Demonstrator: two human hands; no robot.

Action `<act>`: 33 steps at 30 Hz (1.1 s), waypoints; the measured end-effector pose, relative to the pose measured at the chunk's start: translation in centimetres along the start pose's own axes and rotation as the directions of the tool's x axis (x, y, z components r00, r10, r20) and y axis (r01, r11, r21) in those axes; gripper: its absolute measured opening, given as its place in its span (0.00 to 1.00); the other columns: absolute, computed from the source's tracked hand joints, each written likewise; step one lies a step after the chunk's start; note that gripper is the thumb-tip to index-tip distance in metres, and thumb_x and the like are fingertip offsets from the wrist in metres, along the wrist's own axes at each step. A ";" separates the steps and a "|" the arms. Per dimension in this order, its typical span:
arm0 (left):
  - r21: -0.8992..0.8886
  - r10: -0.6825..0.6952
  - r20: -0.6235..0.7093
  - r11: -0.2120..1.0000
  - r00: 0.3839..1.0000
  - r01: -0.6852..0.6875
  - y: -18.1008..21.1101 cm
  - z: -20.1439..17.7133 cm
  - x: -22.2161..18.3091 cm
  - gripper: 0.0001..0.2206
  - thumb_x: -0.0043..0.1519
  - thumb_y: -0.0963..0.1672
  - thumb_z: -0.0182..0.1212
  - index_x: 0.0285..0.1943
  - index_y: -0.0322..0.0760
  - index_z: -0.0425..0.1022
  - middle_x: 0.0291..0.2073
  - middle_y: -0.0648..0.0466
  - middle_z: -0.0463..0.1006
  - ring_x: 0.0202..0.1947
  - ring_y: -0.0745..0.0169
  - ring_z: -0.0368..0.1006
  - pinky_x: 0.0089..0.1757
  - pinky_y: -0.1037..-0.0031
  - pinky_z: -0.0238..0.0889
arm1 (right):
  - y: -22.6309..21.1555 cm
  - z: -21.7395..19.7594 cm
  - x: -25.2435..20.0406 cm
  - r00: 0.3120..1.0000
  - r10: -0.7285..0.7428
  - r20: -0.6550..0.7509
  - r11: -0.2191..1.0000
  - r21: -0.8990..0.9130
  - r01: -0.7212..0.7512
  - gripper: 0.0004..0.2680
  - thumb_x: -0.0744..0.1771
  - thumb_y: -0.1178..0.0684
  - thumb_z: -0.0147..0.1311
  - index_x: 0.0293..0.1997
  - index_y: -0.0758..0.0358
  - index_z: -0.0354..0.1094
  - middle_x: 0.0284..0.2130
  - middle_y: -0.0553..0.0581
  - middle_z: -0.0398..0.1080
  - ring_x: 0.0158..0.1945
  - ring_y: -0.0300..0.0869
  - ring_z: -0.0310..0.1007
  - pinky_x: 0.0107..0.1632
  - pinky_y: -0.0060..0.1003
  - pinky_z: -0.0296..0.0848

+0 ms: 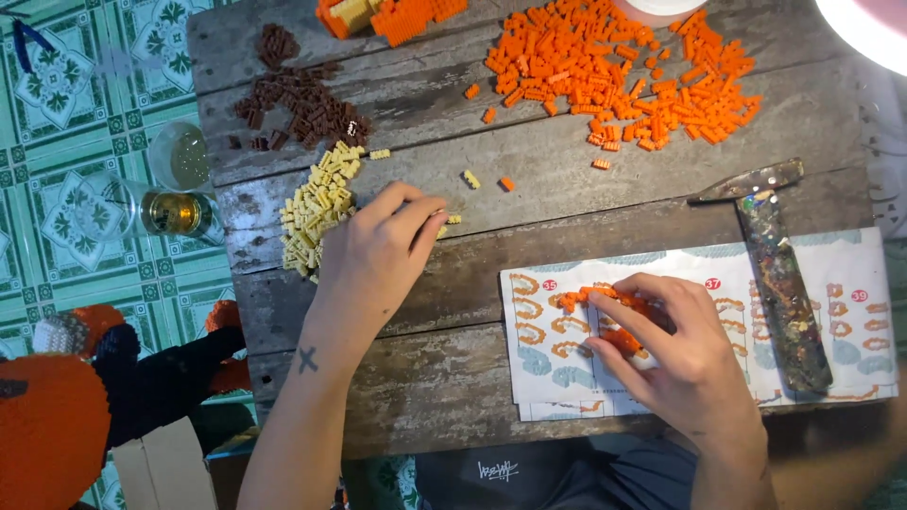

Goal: Assembling a decorative figure using small interlocking plastic blocks and a small hammer to tap them into place.

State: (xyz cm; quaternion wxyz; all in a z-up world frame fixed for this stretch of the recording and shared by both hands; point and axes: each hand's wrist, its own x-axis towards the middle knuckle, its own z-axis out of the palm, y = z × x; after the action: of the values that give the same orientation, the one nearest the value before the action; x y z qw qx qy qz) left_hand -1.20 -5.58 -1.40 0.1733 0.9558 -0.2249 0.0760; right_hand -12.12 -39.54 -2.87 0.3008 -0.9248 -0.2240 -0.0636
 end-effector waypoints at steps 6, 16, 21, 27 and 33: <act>-0.155 0.038 0.062 0.988 0.997 -0.028 0.6 0.3 0.3 0.08 0.73 0.42 0.71 0.57 0.35 0.89 0.47 0.55 0.82 0.26 0.57 0.79 0.24 0.67 0.78 | -0.1 -0.2 0.2 1.000 0.009 0.005 1.000 0.002 -0.009 0.17 0.69 0.50 0.70 0.65 0.58 0.78 0.57 0.61 0.73 0.56 0.53 0.74 0.64 0.50 0.72; -0.133 -0.131 0.101 0.980 0.986 0.144 -3.1 -7.7 -0.8 0.07 0.72 0.40 0.71 0.55 0.32 0.91 0.47 0.49 0.91 0.31 0.60 0.83 0.39 0.65 0.78 | -0.4 -0.4 0.3 1.000 0.009 0.025 1.000 -0.017 -0.008 0.16 0.69 0.51 0.69 0.65 0.59 0.78 0.57 0.63 0.73 0.57 0.54 0.74 0.64 0.52 0.72; 0.030 -0.429 0.415 0.888 0.803 0.459 -2.7 -8.2 -0.9 0.11 0.68 0.47 0.71 0.56 0.47 0.92 0.53 0.58 0.92 0.36 0.53 0.88 0.45 0.53 0.77 | -0.6 -0.2 0.4 1.000 0.004 -0.021 0.997 -0.072 -0.006 0.16 0.69 0.53 0.71 0.64 0.60 0.78 0.59 0.65 0.73 0.59 0.55 0.74 0.67 0.53 0.71; 0.080 -0.430 0.506 0.887 0.748 0.456 -2.1 -7.1 -0.3 0.09 0.72 0.45 0.67 0.55 0.43 0.91 0.52 0.55 0.91 0.44 0.48 0.87 0.43 0.51 0.82 | -0.7 -0.2 0.1 0.999 0.034 0.001 0.995 -0.093 -0.034 0.17 0.69 0.50 0.71 0.65 0.61 0.79 0.61 0.66 0.70 0.62 0.58 0.69 0.63 0.48 0.75; -0.163 -0.063 0.351 0.978 0.934 0.127 -2.3 -4.0 -0.9 0.10 0.72 0.43 0.66 0.58 0.37 0.90 0.49 0.52 0.90 0.44 0.53 0.84 0.44 0.59 0.80 | -1.8 -4.0 -5.6 0.948 -0.079 -0.307 0.997 -0.007 0.081 0.12 0.66 0.53 0.69 0.46 0.74 0.77 0.45 0.76 0.79 0.48 0.63 0.80 0.60 0.62 0.81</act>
State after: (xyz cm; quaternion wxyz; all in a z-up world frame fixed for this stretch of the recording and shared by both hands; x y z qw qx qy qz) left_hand -1.18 -1.81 1.45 0.2217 0.9442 -0.2110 -0.1215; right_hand -17.85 -42.66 -0.04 0.3319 -0.8930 -0.2119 -0.2181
